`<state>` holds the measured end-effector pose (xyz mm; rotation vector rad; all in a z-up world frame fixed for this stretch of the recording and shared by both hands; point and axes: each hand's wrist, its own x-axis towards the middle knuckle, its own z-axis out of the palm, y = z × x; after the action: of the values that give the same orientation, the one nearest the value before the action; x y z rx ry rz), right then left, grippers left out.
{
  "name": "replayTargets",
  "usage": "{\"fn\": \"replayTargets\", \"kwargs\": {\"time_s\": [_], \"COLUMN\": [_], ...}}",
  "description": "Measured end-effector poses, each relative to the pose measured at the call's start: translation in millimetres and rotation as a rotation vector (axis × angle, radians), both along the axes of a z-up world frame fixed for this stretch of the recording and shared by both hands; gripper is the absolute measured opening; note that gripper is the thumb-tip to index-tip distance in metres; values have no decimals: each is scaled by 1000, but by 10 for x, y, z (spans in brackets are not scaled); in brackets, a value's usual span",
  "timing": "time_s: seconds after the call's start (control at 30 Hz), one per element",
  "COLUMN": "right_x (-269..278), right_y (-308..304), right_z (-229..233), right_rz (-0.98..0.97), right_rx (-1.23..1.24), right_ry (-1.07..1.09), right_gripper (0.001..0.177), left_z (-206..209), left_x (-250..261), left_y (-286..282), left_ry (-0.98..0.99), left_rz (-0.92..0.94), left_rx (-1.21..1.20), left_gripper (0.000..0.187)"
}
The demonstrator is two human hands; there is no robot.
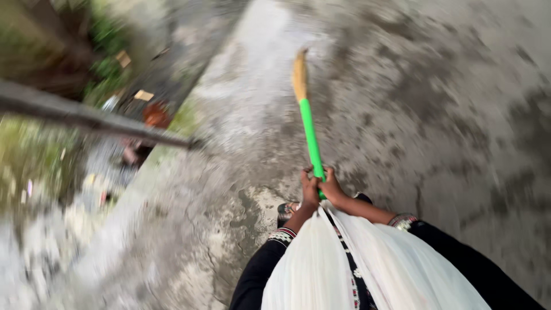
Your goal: The person sweeps an outdoor concrete floor using a broom with a green handle, moving dirt and debris toward the edge of the area.
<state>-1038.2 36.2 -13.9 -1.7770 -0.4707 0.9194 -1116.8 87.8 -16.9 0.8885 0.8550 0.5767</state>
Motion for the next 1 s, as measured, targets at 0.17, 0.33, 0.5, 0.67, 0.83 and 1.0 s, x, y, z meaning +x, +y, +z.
{"fn": "replayTargets", "kwargs": {"time_s": [0.17,0.33,0.5,0.67,0.83,1.0], "right_x": [220,535,789,787,1016,1360], "right_y": [-778,-1778,-2845,-3390,-3423,-3574], "right_z": [-139,-217,-245,-234,-273,-340], "right_rz": [-264,-609,-995,-1279,-1436,-1264], "right_rx": [-16,-35,217,264,279,180], "right_ry": [275,636,841,706,375,372], "right_gripper": [54,54,26,34,54,62], "left_z": [-85,-140,-221,-220,-194,-220], "left_x": [364,829,1486,1846,2038,2324], "left_y": [-582,-1380,-2274,-2921,-2995,-3083], "left_ry": [22,214,384,164,111,19], "left_rz": [-224,-508,-1044,-1308,-1386,-1251], "left_rx": [-95,-187,-64,54,-80,-31], "left_gripper": [54,52,46,37,34,36]}}
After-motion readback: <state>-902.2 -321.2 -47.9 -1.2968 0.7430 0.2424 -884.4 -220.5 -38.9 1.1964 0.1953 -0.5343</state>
